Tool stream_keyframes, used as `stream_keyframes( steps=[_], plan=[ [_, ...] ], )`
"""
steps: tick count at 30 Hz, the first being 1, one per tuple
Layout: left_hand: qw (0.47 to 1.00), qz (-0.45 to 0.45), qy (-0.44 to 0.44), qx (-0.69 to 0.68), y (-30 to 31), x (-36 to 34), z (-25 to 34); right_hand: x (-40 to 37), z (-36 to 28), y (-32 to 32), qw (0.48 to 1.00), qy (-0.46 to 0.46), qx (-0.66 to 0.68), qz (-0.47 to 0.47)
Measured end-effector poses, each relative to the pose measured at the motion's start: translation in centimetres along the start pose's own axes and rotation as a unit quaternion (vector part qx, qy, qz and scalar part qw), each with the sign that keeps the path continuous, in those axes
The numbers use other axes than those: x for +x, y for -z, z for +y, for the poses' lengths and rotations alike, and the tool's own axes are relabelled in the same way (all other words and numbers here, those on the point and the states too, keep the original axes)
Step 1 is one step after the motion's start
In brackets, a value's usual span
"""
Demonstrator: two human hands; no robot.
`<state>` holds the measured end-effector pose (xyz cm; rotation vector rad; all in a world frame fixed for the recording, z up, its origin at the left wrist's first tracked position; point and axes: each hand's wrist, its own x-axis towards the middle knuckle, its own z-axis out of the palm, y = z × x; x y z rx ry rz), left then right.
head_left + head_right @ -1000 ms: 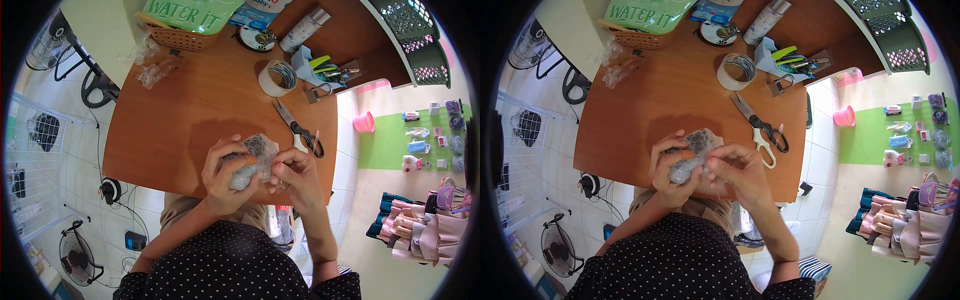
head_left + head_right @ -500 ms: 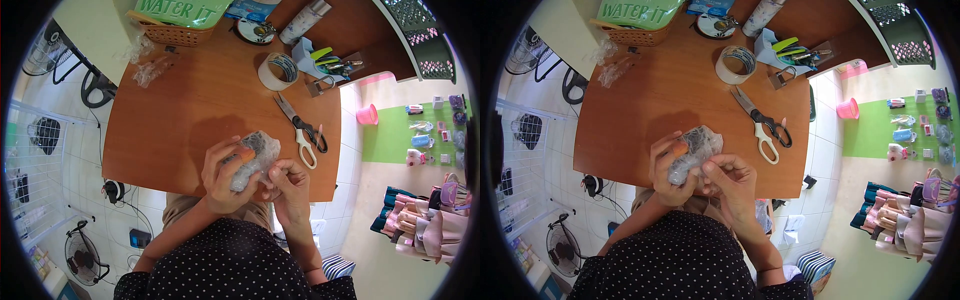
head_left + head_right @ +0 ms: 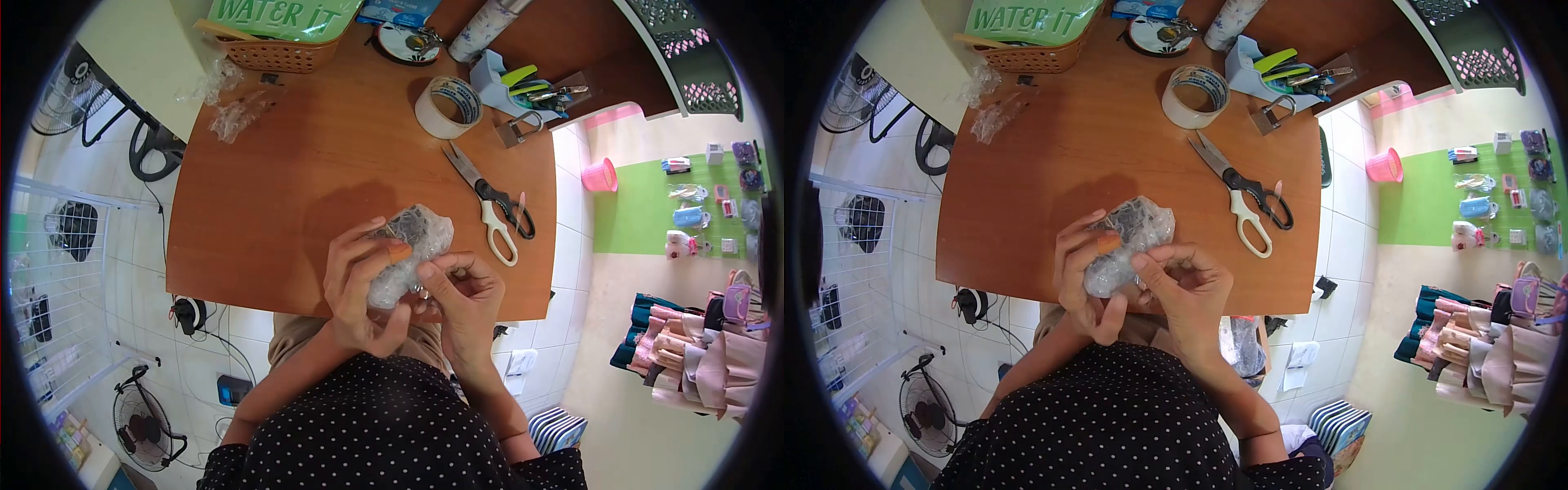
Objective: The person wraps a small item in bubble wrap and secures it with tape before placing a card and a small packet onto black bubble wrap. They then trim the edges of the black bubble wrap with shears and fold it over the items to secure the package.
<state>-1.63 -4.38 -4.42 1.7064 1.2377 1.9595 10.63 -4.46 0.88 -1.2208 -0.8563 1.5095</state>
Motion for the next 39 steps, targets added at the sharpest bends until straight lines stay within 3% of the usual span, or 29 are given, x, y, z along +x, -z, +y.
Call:
stream_keyframes(
  steps=[3,12,15,21,25,27,31,37,39],
  plan=[
    [0.997,0.021,0.066,0.014,-0.6,0.5,1.2,0.0,-0.2,-0.5,1.0,0.012,-0.004,0.013],
    [0.994,0.034,0.098,0.027,-0.3,0.8,0.6,0.2,0.2,-1.5,0.998,0.014,0.05,0.03],
    [0.998,-0.01,0.054,0.027,0.1,0.8,0.0,0.6,0.2,-0.7,1.0,-0.017,0.024,-0.008],
    [0.998,0.007,0.053,0.044,-0.1,0.7,-0.3,0.6,-0.5,-0.6,0.998,-0.062,-0.002,-0.007],
    [0.997,0.003,0.054,0.059,-0.1,0.6,-0.2,0.7,-0.1,-0.2,0.999,-0.042,-0.016,-0.014],
    [0.997,0.025,0.056,0.05,-0.3,0.6,-0.3,0.7,-0.3,-0.1,0.995,-0.093,0.025,-0.014],
    [0.998,0.013,0.053,0.045,-0.2,0.7,-0.3,0.5,0.4,-0.1,0.99,-0.098,0.099,0.0],
    [0.995,0.015,0.073,0.064,-0.3,0.7,-0.2,0.3,2.4,0.5,0.996,-0.075,0.045,-0.008],
    [0.995,0.041,0.074,0.048,-0.4,0.5,-0.4,0.1,3.4,0.2,0.986,-0.061,0.155,-0.01]
  ],
)
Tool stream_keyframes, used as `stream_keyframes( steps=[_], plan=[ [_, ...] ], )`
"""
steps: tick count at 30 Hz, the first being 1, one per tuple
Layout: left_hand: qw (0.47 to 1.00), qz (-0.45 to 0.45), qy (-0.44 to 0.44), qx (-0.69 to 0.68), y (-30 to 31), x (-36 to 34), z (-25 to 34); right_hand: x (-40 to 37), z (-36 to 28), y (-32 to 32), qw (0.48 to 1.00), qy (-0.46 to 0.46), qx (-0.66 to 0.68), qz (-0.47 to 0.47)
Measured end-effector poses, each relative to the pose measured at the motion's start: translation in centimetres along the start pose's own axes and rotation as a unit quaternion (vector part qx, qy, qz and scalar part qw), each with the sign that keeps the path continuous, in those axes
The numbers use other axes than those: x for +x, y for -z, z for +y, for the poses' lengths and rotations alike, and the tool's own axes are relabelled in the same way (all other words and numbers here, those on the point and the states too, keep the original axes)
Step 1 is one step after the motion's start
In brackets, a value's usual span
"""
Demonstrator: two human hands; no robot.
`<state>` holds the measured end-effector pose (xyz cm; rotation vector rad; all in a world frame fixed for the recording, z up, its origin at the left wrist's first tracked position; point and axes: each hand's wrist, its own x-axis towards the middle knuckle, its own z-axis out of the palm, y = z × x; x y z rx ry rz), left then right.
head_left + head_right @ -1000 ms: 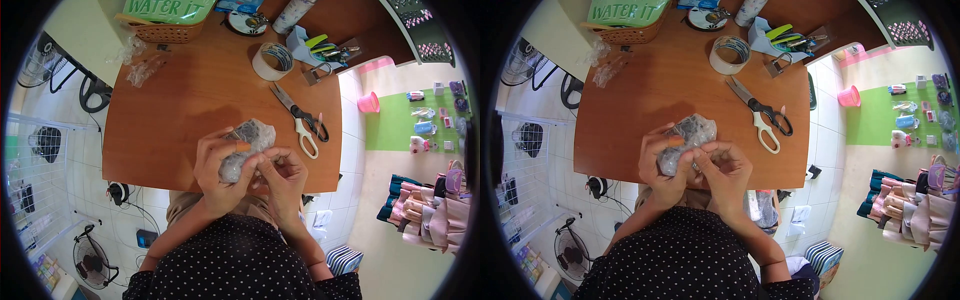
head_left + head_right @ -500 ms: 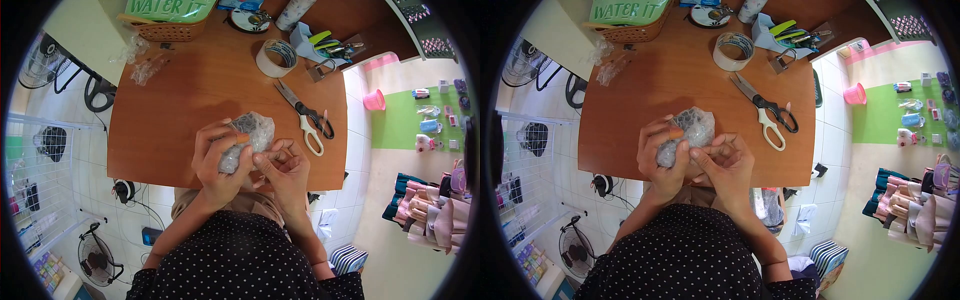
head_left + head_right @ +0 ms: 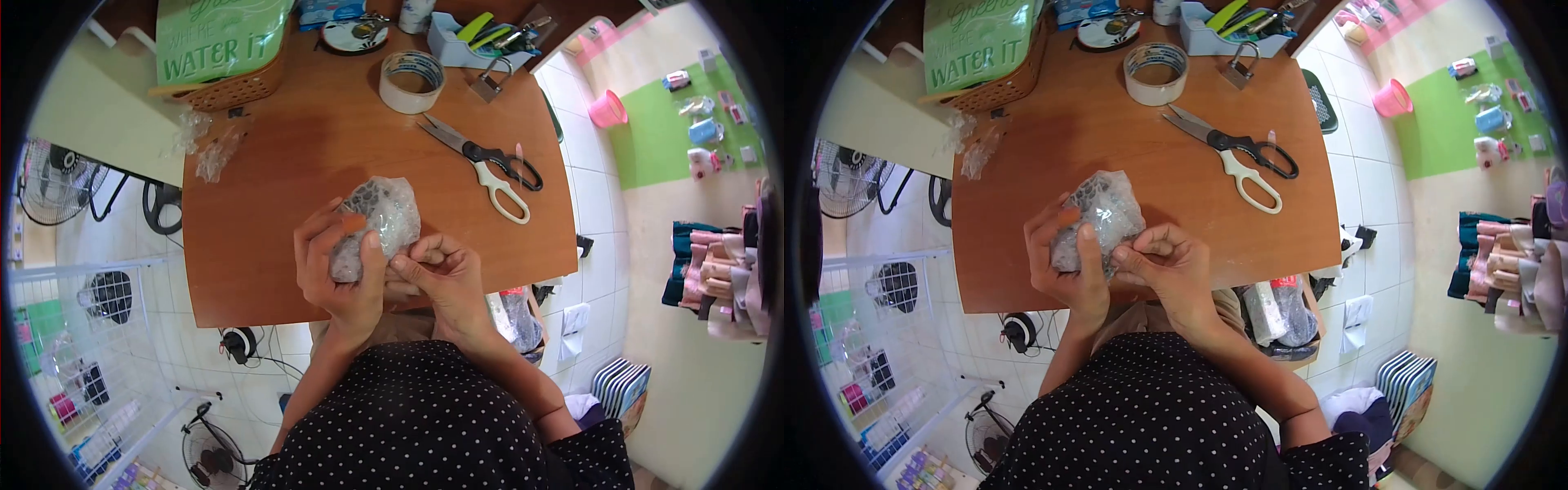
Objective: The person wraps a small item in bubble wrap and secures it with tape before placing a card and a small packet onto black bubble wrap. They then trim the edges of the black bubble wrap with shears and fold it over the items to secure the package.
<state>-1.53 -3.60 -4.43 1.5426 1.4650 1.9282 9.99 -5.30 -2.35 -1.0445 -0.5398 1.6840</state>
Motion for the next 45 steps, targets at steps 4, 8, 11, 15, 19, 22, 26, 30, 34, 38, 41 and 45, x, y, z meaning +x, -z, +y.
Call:
stream_keyframes(
  steps=[4,8,11,15,19,22,26,30,34,38,41,45],
  plan=[
    [1.0,-0.008,0.005,0.007,0.0,-0.2,-0.1,0.0,-0.4,-0.2,0.998,-0.056,-0.009,0.024],
    [1.0,0.001,0.02,-0.016,0.0,-0.4,-0.5,0.4,0.5,0.1,0.998,0.024,-0.049,0.018],
    [1.0,-0.005,0.024,-0.007,0.2,-0.3,-0.6,0.4,0.8,0.1,0.996,0.082,-0.028,0.008],
    [0.999,0.007,0.049,-0.012,0.1,-0.3,-0.3,0.4,1.0,0.0,0.979,0.18,-0.097,0.019],
    [0.998,0.012,0.051,-0.022,0.0,-0.4,-0.5,0.6,0.9,1.0,0.891,0.315,-0.328,0.002],
    [0.999,0.013,0.051,-0.01,0.0,-0.4,-0.4,0.3,0.8,0.7,0.99,0.138,-0.035,-0.012],
    [0.999,0.012,0.045,0.002,0.2,-0.4,-0.6,0.3,0.4,1.0,0.998,0.055,0.003,-0.026],
    [0.999,0.018,0.044,0.014,0.0,-0.3,-0.2,0.6,0.6,1.3,0.999,0.018,-0.028,-0.027],
    [0.999,0.015,0.031,0.009,0.0,-0.5,-0.3,1.3,1.3,1.2,0.999,0.01,-0.033,-0.018],
    [1.0,0.011,0.025,0.012,0.1,-0.5,-0.3,1.8,1.8,1.3,0.997,0.002,-0.076,-0.001],
    [1.0,0.013,0.024,0.002,0.0,-0.6,-0.4,2.0,2.2,1.3,0.997,-0.001,-0.083,0.001],
    [0.999,0.018,0.039,-0.003,0.0,-0.4,-0.4,2.3,1.9,1.8,0.983,-0.023,-0.182,0.014]
  ],
)
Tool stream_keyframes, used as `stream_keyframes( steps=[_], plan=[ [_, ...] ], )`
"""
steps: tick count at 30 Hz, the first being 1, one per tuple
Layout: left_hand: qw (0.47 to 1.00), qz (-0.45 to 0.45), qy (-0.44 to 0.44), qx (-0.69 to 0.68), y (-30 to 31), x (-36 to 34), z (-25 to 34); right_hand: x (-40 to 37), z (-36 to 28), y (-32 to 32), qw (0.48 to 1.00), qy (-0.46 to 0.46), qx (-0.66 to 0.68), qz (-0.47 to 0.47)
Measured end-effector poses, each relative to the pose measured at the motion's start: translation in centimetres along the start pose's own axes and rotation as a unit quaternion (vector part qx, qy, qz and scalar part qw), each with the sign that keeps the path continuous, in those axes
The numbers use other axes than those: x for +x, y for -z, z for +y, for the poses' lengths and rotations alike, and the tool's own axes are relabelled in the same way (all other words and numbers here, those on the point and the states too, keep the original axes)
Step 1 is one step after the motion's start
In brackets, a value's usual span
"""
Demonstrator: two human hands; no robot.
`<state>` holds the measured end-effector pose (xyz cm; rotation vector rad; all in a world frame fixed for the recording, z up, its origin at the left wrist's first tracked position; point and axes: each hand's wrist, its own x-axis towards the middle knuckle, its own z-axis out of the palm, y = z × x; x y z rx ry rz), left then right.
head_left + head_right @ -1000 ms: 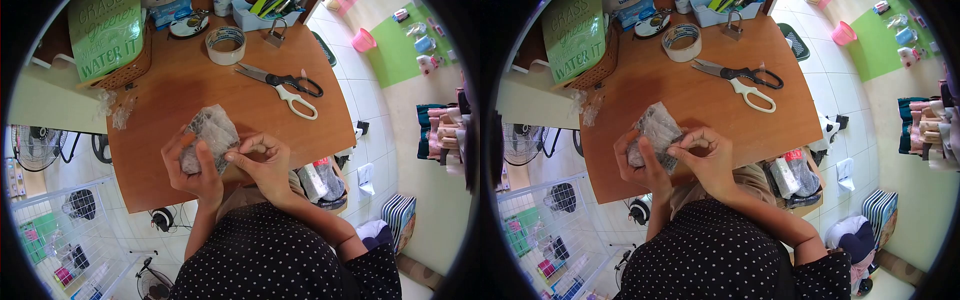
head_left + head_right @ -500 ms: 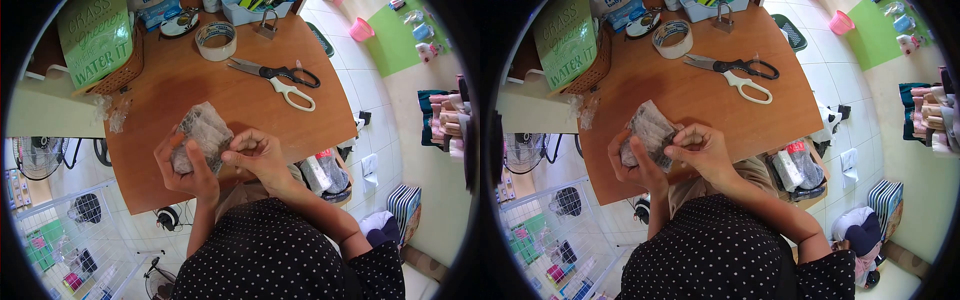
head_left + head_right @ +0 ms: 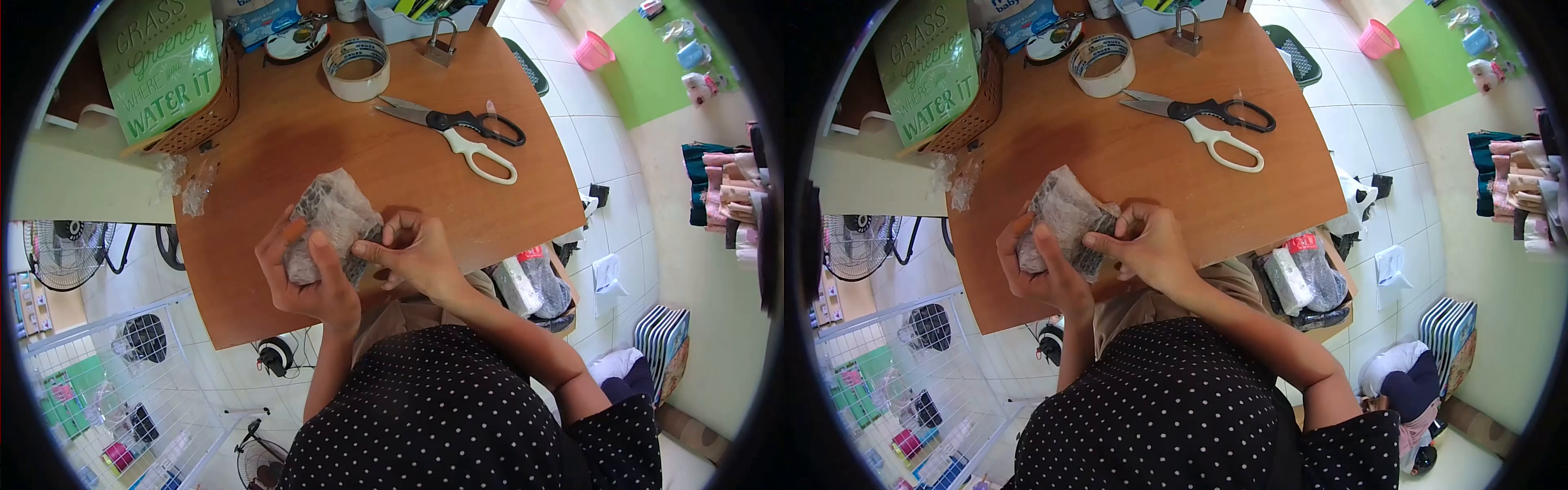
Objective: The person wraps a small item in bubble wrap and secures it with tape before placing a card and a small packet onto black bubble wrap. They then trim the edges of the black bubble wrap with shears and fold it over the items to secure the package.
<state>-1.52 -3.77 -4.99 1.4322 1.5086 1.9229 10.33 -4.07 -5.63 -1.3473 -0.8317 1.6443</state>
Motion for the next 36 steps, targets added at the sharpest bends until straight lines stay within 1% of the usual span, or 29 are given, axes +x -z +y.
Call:
stream_keyframes(
  steps=[4,7,9,10,12,13,14,15,16,17,18,19,21,22,24,25,26,27,28,29,30,31,32,33,34,35,36],
  plan=[
    [1.0,0.003,-0.007,0.009,0.1,0.0,-0.2,0.1,0.1,-0.1,1.0,0.013,-0.004,-0.002],
    [1.0,-0.002,-0.016,0.0,0.1,0.0,-0.2,0.1,-0.4,0.6,0.999,-0.002,-0.028,-0.02],
    [1.0,0.002,-0.013,0.004,0.0,0.0,-0.1,-0.1,-0.7,1.4,0.99,0.021,-0.133,-0.04],
    [1.0,0.003,-0.015,0.003,-0.1,0.0,-0.1,-0.1,-1.1,1.9,0.99,0.023,-0.135,-0.04],
    [1.0,0.005,-0.018,-0.005,0.0,0.0,-0.1,0.2,-2.3,2.6,0.976,0.014,-0.203,-0.079],
    [1.0,0.008,-0.021,-0.003,0.0,0.0,-0.1,0.5,-2.7,2.4,0.975,0.016,-0.204,-0.084],
    [1.0,0.012,-0.011,-0.007,0.0,0.1,-0.1,0.9,-3.1,2.0,0.978,0.142,-0.155,0.007],
    [1.0,0.015,-0.002,-0.012,0.0,0.1,-0.1,1.2,-3.3,1.5,0.954,0.264,-0.101,0.097],
    [1.0,0.017,-0.004,-0.011,0.0,0.1,-0.2,1.5,-3.3,0.9,0.954,0.266,-0.1,0.095],
    [1.0,0.017,-0.01,0.001,0.0,0.1,-0.3,1.8,-3.3,0.0,0.918,0.367,-0.133,0.065],
    [1.0,0.017,-0.016,0.011,-0.1,0.1,-0.3,2.0,-3.2,-0.6,0.87,0.463,-0.165,0.036],
    [1.0,0.016,-0.016,0.01,-0.1,0.2,-0.4,2.2,-2.5,-0.9,0.87,0.463,-0.164,0.037],
    [0.999,0.033,0.019,0.014,0.2,0.5,-0.6,2.8,-0.4,-1.1,0.919,0.363,-0.132,-0.074],
    [0.999,0.031,0.022,0.011,0.4,0.7,-0.8,3.2,0.0,-1.2,0.92,0.361,-0.135,-0.07],
    [0.999,0.031,0.003,0.033,0.5,1.0,-1.2,3.6,0.4,-1.0,0.905,0.394,-0.13,-0.088],
    [1.0,0.015,0.014,0.018,0.6,1.1,-1.4,3.6,0.6,-1.1,0.911,0.386,-0.108,-0.098],
    [0.999,0.014,0.022,0.034,0.8,1.3,-1.5,3.8,0.7,-1.1,0.915,0.38,-0.087,-0.104],
    [0.998,0.012,0.03,0.051,0.7,1.3,-1.4,3.5,0.5,-0.9,0.918,0.378,-0.096,-0.08],
    [0.999,-0.005,0.038,0.038,0.3,1.3,-0.9,3.0,0.1,-1.0,0.934,0.341,-0.04,-0.099],
    [0.996,0.004,0.088,-0.02,0.0,1.4,-0.2,2.6,-0.3,-0.9,0.945,0.304,0.019,-0.123],
    [0.988,0.014,0.136,-0.073,-0.2,1.4,0.0,2.6,-0.6,-0.7,0.946,0.303,0.02,-0.11],
    [0.988,0.004,0.138,-0.075,0.0,1.2,-0.2,2.5,-0.9,-0.6,0.956,0.261,0.054,-0.118],
    [0.994,-0.022,0.106,-0.024,0.3,1.0,-0.7,2.6,-0.9,-0.4,0.963,0.221,0.09,-0.127],
    [0.996,-0.047,0.072,0.028,0.2,0.8,-0.6,2.6,-0.8,-0.2,0.963,0.222,0.094,-0.12],
    [0.996,-0.055,0.071,0.027,0.0,0.6,-0.5,2.5,-0.6,0.0,0.966,0.217,0.065,-0.121],
    [0.991,-0.076,0.11,-0.018,-0.3,0.6,-0.1,2.4,-0.5,0.4,0.969,0.211,0.036,-0.122],
    [0.982,-0.097,0.148,-0.063,-0.9,0.5,0.3,2.2,-0.4,1.0,0.969,0.214,0.038,-0.114]
  ],
)
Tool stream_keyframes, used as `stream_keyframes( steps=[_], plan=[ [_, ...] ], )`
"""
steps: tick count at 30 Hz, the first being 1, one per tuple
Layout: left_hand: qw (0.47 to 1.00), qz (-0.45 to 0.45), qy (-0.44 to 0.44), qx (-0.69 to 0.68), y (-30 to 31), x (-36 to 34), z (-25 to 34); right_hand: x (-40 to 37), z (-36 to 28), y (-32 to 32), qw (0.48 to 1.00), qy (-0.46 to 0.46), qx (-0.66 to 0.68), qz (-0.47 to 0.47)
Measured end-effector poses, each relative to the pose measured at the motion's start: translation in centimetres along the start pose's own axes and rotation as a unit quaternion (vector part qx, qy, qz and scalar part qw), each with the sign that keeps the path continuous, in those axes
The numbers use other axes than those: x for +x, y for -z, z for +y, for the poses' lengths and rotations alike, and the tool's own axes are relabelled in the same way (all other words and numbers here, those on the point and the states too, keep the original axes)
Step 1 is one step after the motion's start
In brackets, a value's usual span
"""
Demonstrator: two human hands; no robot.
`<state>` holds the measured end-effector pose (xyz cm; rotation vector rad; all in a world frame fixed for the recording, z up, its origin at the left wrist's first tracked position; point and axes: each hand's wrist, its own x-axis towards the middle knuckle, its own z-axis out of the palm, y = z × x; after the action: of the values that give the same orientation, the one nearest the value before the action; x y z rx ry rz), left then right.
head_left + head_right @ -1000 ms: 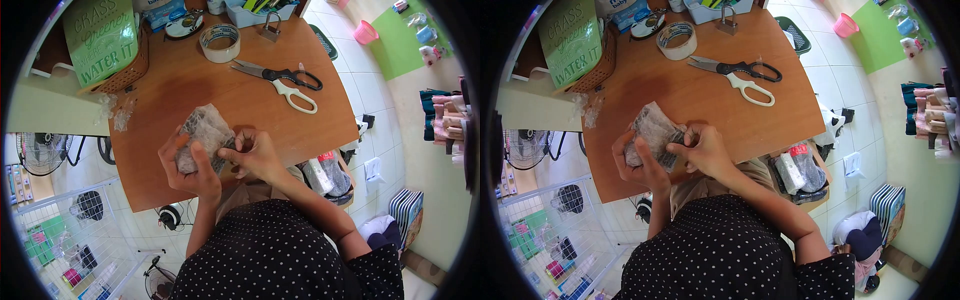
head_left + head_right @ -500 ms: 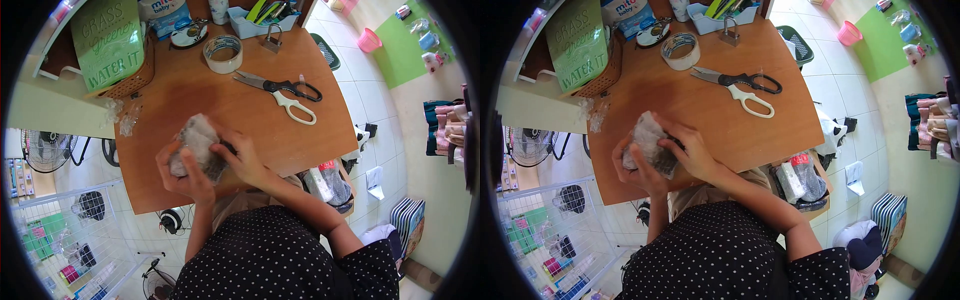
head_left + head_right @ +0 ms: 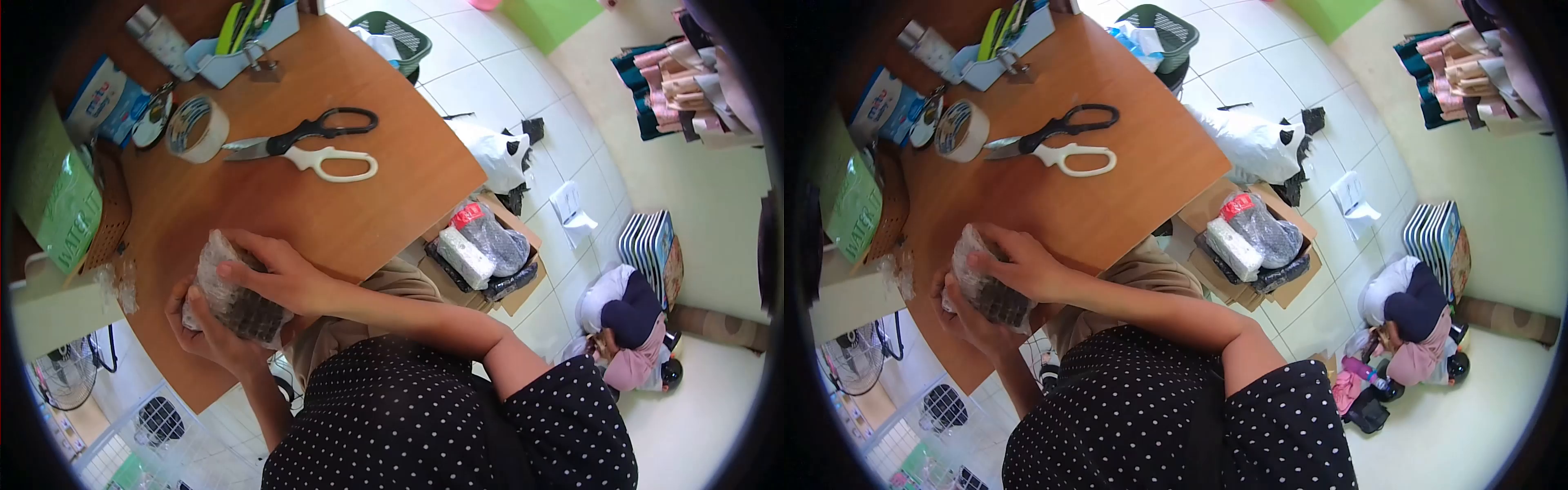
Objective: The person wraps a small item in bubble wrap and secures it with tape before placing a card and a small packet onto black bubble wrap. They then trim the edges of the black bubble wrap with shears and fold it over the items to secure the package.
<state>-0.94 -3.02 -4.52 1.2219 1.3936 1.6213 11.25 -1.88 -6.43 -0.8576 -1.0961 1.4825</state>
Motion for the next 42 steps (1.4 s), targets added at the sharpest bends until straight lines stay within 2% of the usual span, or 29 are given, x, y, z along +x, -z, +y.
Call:
stream_keyframes(
  steps=[2,6,8,13,15,16,18,19,20,21,22,24,25,27,29,31,32,34,35,37,38,39,41,42],
  plan=[
    [1.0,-0.021,0.004,-0.021,-1.5,-0.5,0.8,-0.9,-0.3,1.3,0.996,0.004,0.084,-0.025],
    [0.996,-0.082,0.013,-0.028,-3.6,-1.3,1.8,-3.2,-1.3,2.6,0.989,0.031,0.142,0.029],
    [0.992,-0.126,0.019,-0.022,-4.6,-1.8,2.2,-4.5,-1.9,3.1,0.985,0.058,0.139,0.089],
    [0.972,-0.234,0.007,0.017,-7.6,-3.6,3.3,-7.9,-3.9,5.5,0.97,0.036,0.205,0.127],
    [0.957,-0.283,0.056,-0.043,-9.1,-4.5,3.8,-9.0,-4.3,6.0,0.964,0.034,0.221,0.144],
    [0.956,-0.286,0.055,-0.041,-9.2,-4.5,3.8,-9.5,-4.4,6.1,0.957,0.029,0.229,0.175],
    [0.916,-0.385,0.112,0.021,-9.1,-4.5,3.6,-10.6,-4.3,6.8,0.948,0.026,0.238,0.21],
    [0.913,-0.39,0.113,0.022,-9.2,-4.4,3.5,-11.3,-3.7,7.4,0.964,0.063,0.107,0.235],
    [0.899,-0.393,0.192,-0.02,-9.3,-4.2,3.2,-12.0,-3.5,7.9,0.961,0.098,-0.026,0.255],
    [0.878,-0.391,0.27,-0.06,-9.4,-4.0,2.9,-13.0,-3.8,8.7,0.941,0.106,-0.105,0.304],
    [0.876,-0.396,0.27,-0.058,-9.2,-3.9,2.4,-14.2,-4.1,9.6,0.912,0.111,-0.183,0.349],
    [0.859,-0.356,0.35,-0.116,-8.8,-3.9,1.1,-17.3,-0.4,12.0,0.834,0.063,-0.117,0.536],
    [0.857,-0.361,0.351,-0.114,-8.7,-3.8,1.0,-19.1,2.7,13.2,0.739,0.063,-0.057,0.668],
    [0.845,-0.367,0.348,-0.175,-8.8,-3.6,0.6,-24.5,10.4,16.8,0.535,0.01,0.02,0.845],
    [0.849,-0.334,0.372,-0.173,-8.6,-3.6,0.6,-32.3,19.8,20.4,0.354,-0.151,0.106,0.917],
    [0.855,-0.357,0.346,-0.147,-8.8,-3.4,0.7,-39.7,27.8,22.7,0.285,-0.266,0.138,0.91],
    [0.859,-0.353,0.341,-0.147,-9.0,-3.7,1.0,-41.0,28.3,23.0,0.292,-0.266,0.138,0.908],
    [0.879,-0.326,0.329,-0.114,-9.6,-4.6,1.5,-42.6,28.8,23.5,0.385,-0.29,0.054,0.874],
    [0.882,-0.32,0.325,-0.116,-9.8,-4.6,1.7,-43.0,28.9,24.0,0.393,-0.289,0.053,0.871],
    [0.879,-0.325,0.335,-0.097,-9.9,-4.7,2.1,-44.8,29.6,24.7,0.459,-0.265,0.147,0.835],
    [0.883,-0.319,0.331,-0.099,-9.9,-4.8,1.9,-45.7,30.6,25.5,0.5,-0.297,0.159,0.798],
    [0.88,-0.311,0.339,-0.119,-9.9,-4.9,1.9,-45.4,30.4,25.7,0.506,-0.297,0.158,0.794],
    [0.878,-0.302,0.343,-0.14,-9.8,-4.9,1.6,-44.9,29.9,26.2,0.48,-0.345,0.174,0.788],
    [0.872,-0.307,0.352,-0.148,-9.6,-4.7,1.4,-45.0,30.2,26.8,0.485,-0.345,0.216,0.775]
  ],
)
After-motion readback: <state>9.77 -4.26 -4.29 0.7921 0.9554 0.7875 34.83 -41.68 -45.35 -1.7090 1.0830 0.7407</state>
